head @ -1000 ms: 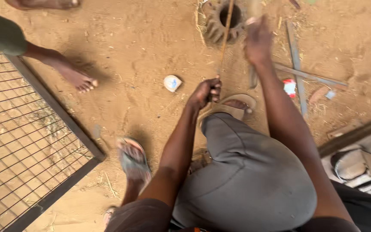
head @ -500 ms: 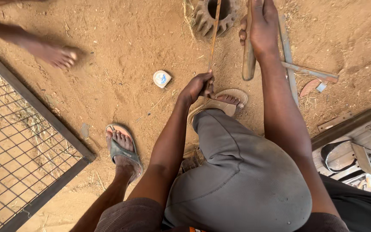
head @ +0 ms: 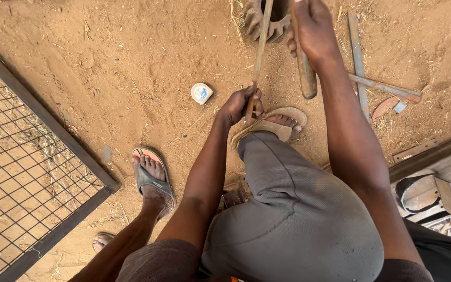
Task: The person uses a hammer and a metal rod to strike a metal gear component resting on the ground. They repeatedly hit the rod to adjust or shape the gear while another person stands nearby.
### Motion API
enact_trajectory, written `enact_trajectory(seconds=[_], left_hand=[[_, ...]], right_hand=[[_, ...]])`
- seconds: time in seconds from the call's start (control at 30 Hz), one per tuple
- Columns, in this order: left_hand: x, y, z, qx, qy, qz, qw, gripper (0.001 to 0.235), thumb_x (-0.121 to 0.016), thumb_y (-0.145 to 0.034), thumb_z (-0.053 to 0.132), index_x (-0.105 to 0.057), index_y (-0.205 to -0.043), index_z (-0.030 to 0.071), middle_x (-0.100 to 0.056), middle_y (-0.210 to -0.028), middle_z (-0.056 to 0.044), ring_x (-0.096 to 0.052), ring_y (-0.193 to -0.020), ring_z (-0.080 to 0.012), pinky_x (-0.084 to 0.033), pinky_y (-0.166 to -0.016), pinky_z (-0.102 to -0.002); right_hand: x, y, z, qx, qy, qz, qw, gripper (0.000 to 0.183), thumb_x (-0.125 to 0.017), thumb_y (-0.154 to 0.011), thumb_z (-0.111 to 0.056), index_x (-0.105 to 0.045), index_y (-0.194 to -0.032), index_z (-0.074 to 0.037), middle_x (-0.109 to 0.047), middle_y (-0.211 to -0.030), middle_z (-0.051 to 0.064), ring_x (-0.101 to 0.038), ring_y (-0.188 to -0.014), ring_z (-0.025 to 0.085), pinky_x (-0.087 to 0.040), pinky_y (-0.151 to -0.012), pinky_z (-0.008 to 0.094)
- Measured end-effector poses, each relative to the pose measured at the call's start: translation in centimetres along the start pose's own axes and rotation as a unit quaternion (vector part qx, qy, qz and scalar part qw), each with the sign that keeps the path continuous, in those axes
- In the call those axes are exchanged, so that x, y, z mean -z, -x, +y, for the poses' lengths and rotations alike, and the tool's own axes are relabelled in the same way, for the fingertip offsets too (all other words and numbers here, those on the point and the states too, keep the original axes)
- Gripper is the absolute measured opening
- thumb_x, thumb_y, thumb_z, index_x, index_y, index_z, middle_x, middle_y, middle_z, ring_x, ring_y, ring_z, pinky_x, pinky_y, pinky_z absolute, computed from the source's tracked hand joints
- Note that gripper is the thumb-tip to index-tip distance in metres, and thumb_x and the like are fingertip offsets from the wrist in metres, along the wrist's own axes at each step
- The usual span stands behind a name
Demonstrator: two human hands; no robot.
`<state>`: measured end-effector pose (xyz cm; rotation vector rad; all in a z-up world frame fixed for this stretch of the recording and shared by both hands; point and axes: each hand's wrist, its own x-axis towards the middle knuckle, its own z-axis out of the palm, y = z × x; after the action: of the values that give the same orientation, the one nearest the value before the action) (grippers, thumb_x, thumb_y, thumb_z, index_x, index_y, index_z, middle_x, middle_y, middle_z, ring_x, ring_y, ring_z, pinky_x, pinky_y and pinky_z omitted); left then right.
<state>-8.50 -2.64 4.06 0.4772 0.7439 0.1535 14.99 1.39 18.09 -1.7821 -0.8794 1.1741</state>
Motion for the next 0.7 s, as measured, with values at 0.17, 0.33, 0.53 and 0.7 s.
enact_trajectory(seconds=[0.17,0.33,0.53,0.7], left_hand=[[0.1,-0.1,0.5,-0.031,-0.056,0.008,0.998,0.049,-0.024,-0.112,0.044,-0.047,-0.081,0.012,-0.060,-0.061,-0.011,-0.059,-0.056,-0.0240,-0.051,-0.067,-0.036],[0.0,1.3,1.5,0.009,-0.091,0.053,0.994,0.048,-0.028,-0.111,0.046,-0.045,-0.081,0.013,-0.058,-0.058,-0.010,-0.055,-0.054,-0.0216,-0.045,-0.058,-0.036],[0.0,1.3,0.6,-0.014,-0.111,0.066,0.992,0.049,-0.028,-0.110,0.047,-0.046,-0.082,0.012,-0.057,-0.058,-0.010,-0.055,-0.051,-0.0217,-0.045,-0.057,-0.037],[0.5,0.4,0.5,-0.016,-0.095,0.071,0.993,0.047,-0.031,-0.111,0.045,-0.046,-0.081,0.011,-0.055,-0.056,-0.010,-0.054,-0.048,-0.0216,-0.051,-0.058,-0.039]], right_hand=[[-1.2,-1.1,1.5,0.087,0.184,0.064,0.977,0.042,-0.042,-0.115,-0.042,-0.049,-0.121,-0.001,-0.061,-0.070,0.004,-0.064,-0.056,0.013,-0.055,-0.048,0.030],[0.2,-2.4,0.5,-0.098,0.119,0.020,0.988,0.042,-0.045,-0.112,-0.048,-0.057,-0.112,-0.007,-0.059,-0.073,0.002,-0.058,-0.057,0.011,-0.053,-0.049,0.032],[2.9,-1.8,0.2,-0.024,0.086,0.017,0.996,0.052,-0.045,-0.121,-0.043,-0.061,-0.110,0.004,-0.062,-0.077,0.006,-0.066,-0.063,0.015,-0.057,-0.056,0.032],[0.7,-2.1,0.5,0.040,0.175,0.032,0.983,0.046,-0.041,-0.114,-0.040,-0.052,-0.128,0.002,-0.058,-0.066,0.009,-0.063,-0.051,0.016,-0.058,-0.045,0.033]])
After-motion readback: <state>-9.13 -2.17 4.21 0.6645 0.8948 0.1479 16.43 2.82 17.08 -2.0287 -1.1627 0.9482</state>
